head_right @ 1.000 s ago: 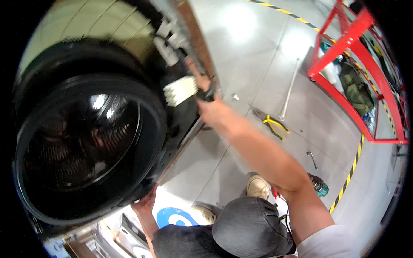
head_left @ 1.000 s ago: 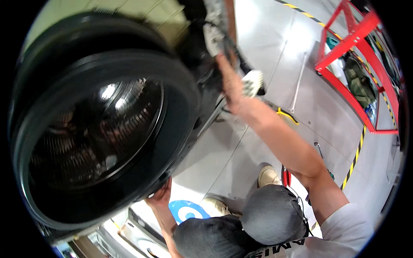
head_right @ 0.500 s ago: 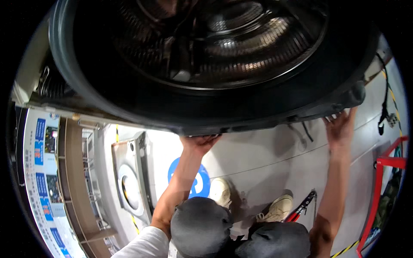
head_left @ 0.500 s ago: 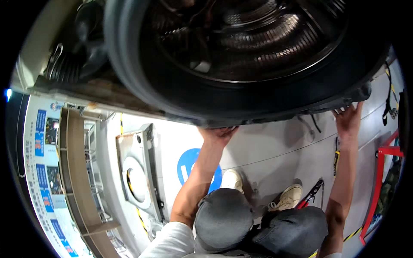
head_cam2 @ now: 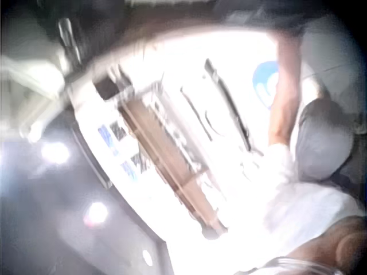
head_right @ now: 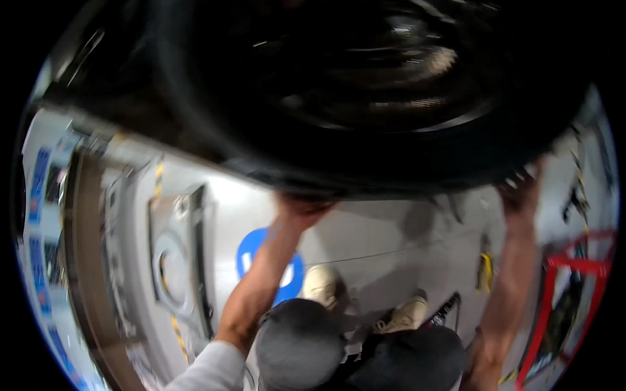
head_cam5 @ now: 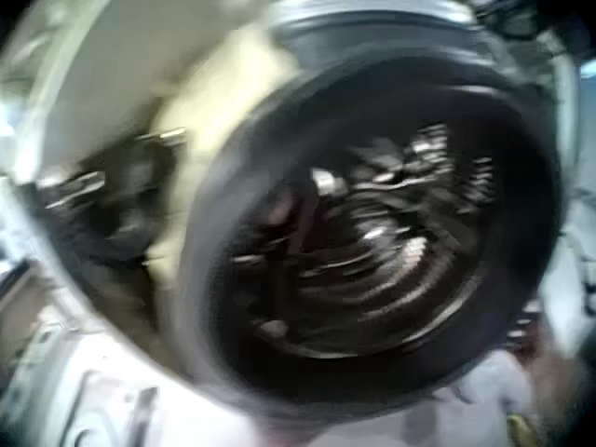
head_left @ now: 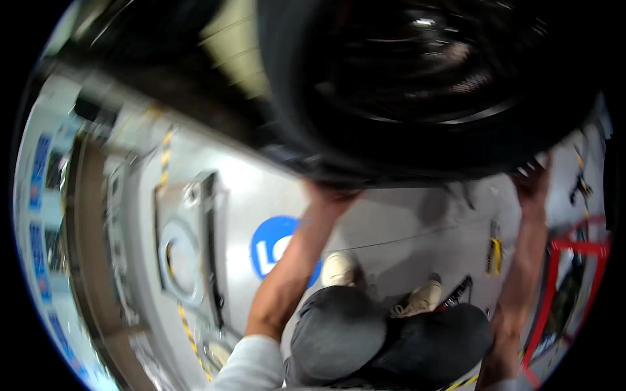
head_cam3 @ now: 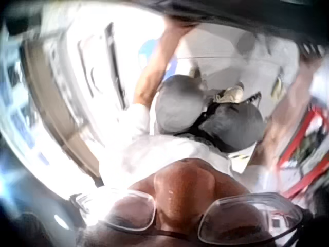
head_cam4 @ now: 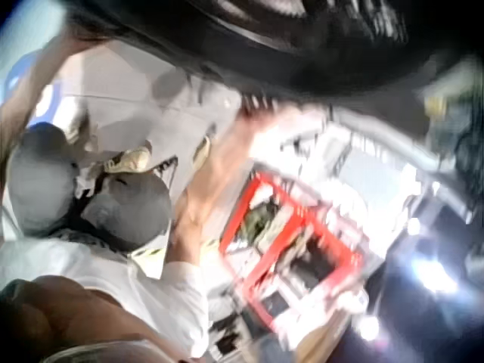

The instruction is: The person attaches internal components to a washing machine drum, handling a large plastic counterweight, several large bolts, and washers, then tightening them using an electric impact wrench.

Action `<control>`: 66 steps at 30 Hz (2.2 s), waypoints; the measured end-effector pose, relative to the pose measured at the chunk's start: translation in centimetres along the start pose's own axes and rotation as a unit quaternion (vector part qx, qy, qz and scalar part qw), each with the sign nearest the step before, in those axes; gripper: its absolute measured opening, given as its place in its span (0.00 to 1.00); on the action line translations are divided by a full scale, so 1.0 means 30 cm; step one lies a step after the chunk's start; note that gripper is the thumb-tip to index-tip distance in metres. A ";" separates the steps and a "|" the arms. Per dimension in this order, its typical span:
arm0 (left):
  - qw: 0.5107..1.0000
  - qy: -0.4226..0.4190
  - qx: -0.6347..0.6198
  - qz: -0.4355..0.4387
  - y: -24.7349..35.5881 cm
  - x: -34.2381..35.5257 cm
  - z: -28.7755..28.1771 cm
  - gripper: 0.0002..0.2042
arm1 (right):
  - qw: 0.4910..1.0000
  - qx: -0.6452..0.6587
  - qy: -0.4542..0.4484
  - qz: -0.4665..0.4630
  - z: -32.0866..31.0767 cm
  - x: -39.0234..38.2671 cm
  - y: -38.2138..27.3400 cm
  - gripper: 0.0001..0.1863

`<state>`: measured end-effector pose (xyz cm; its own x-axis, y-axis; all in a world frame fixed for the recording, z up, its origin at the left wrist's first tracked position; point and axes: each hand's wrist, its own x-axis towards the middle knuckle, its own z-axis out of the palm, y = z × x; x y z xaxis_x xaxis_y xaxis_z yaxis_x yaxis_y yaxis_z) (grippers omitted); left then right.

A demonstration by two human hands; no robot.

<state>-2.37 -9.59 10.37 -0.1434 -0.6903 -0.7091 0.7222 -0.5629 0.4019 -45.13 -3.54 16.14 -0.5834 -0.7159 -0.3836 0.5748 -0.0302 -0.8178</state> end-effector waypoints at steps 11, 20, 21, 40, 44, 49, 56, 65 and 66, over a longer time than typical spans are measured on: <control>0.998 0.050 0.018 -0.015 -0.021 -0.083 -0.037 0.38 | 0.998 -0.038 0.010 0.052 0.118 0.029 0.114 0.42; 0.993 0.115 0.014 0.022 0.012 -0.113 0.055 0.45 | 0.997 -0.026 -0.032 0.060 0.072 0.060 0.082 0.44; 0.995 0.099 0.001 0.017 0.007 -0.097 0.027 0.45 | 0.997 -0.019 -0.002 0.072 0.061 0.071 0.099 0.42; 0.996 0.049 0.037 -0.060 0.050 -0.039 -0.088 0.45 | 0.999 -0.009 0.004 0.046 0.103 0.063 0.081 0.36; 0.988 0.028 0.107 -0.105 0.105 -0.074 -0.096 0.43 | 0.999 -0.003 -0.022 0.031 0.056 0.114 0.096 0.40; 0.991 0.022 0.098 -0.083 0.092 -0.075 -0.114 0.40 | 1.000 -0.020 -0.023 0.002 0.097 0.080 0.113 0.41; 0.979 0.144 -0.148 0.012 -0.002 -0.066 0.024 0.42 | 0.996 -0.050 -0.068 -0.005 0.032 0.110 0.106 0.30; 0.970 -0.064 -0.204 0.112 -0.144 -0.006 -0.112 0.48 | 0.970 -0.140 -0.199 -0.031 0.045 0.135 0.097 0.31; 0.967 -0.082 -0.212 0.112 -0.149 0.007 -0.127 0.48 | 0.969 -0.145 -0.199 -0.023 0.039 0.129 0.092 0.31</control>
<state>-3.04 -5.49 6.21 -0.0316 -0.8554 -0.5170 0.9553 -0.1780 0.2360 -45.13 -7.21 12.92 -0.3033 -0.9327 -0.1951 0.3341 0.0877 -0.9384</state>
